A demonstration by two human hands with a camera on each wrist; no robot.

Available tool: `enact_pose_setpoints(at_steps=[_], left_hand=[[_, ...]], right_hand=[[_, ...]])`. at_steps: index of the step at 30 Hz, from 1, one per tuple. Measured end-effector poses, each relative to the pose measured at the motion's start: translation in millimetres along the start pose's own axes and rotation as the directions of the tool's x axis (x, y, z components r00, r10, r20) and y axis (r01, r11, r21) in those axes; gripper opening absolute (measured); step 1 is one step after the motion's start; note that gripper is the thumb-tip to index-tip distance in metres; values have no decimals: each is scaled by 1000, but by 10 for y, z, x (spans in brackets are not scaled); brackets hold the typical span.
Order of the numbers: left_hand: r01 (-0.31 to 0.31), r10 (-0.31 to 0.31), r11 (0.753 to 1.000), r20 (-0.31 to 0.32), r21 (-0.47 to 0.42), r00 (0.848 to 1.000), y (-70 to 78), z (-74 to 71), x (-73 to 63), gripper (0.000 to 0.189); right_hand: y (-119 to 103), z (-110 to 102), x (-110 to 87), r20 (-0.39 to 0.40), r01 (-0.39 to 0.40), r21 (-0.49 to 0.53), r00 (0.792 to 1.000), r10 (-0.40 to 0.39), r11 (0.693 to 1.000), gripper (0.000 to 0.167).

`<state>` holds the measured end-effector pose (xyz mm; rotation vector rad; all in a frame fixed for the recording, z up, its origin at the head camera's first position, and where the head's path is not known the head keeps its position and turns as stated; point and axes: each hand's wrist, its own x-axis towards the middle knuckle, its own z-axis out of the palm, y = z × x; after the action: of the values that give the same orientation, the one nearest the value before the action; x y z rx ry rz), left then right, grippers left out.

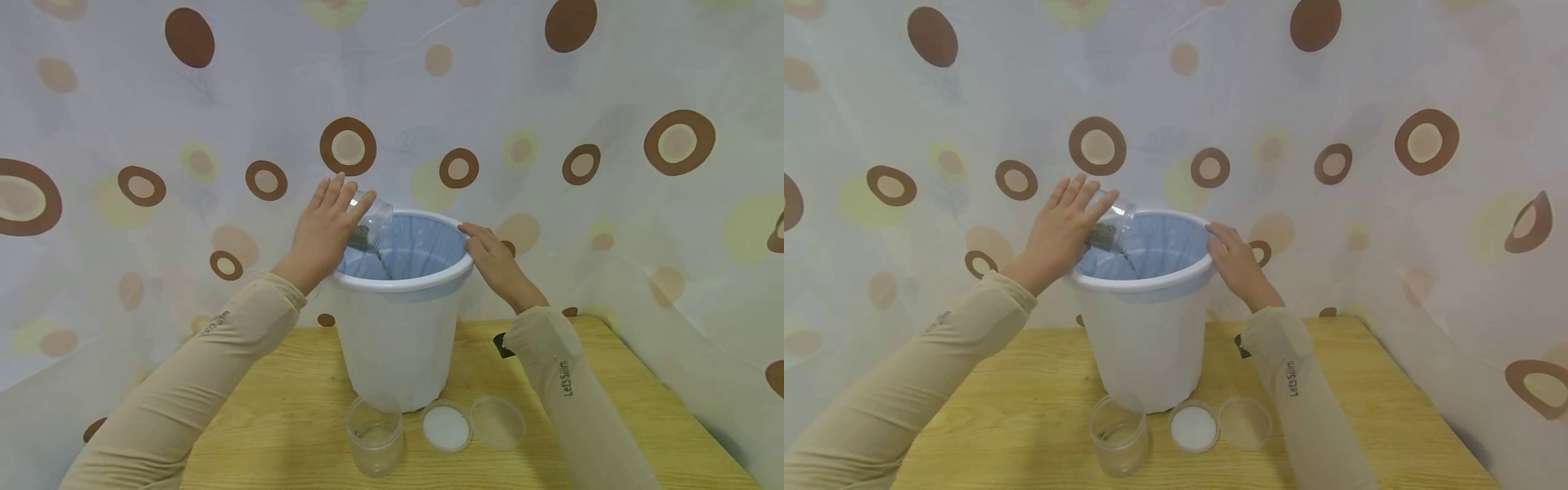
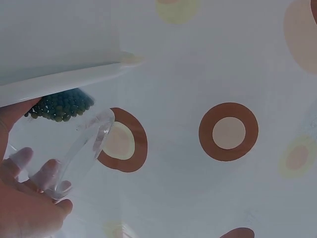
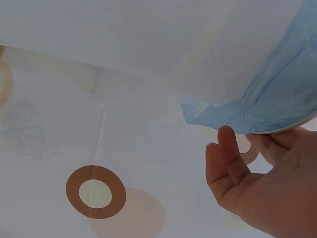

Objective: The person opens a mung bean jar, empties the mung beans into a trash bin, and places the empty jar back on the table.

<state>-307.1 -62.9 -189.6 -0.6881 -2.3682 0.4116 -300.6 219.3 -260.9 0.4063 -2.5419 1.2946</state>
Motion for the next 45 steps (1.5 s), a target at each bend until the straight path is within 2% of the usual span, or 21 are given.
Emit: enact_pose_setpoints(at_steps=[7,15,25,37,45], left_hand=[[-19,18,1000,10,20,1000,7,8,5,79],[-38,39,999,-26,39,999,-1,20,6,79],[-57,60,996,-36,68,998,-14,27,0,80],[-94,96,990,-10,107,995,-18,18,12,77],[-114,115,986,-4,119,993,-33,2,20,75]], right_hand=[[-14,-3,-7,0,2,23,1000,-2,1000,56],[0,5,-4,-8,13,25,1000,-12,1000,55],[-1,9,7,-12,20,14,1000,-20,1000,55],[-23,3,-1,3,-5,5,1000,5,1000,56],[-10,11,22,-4,14,7,1000,-14,1000,56]])
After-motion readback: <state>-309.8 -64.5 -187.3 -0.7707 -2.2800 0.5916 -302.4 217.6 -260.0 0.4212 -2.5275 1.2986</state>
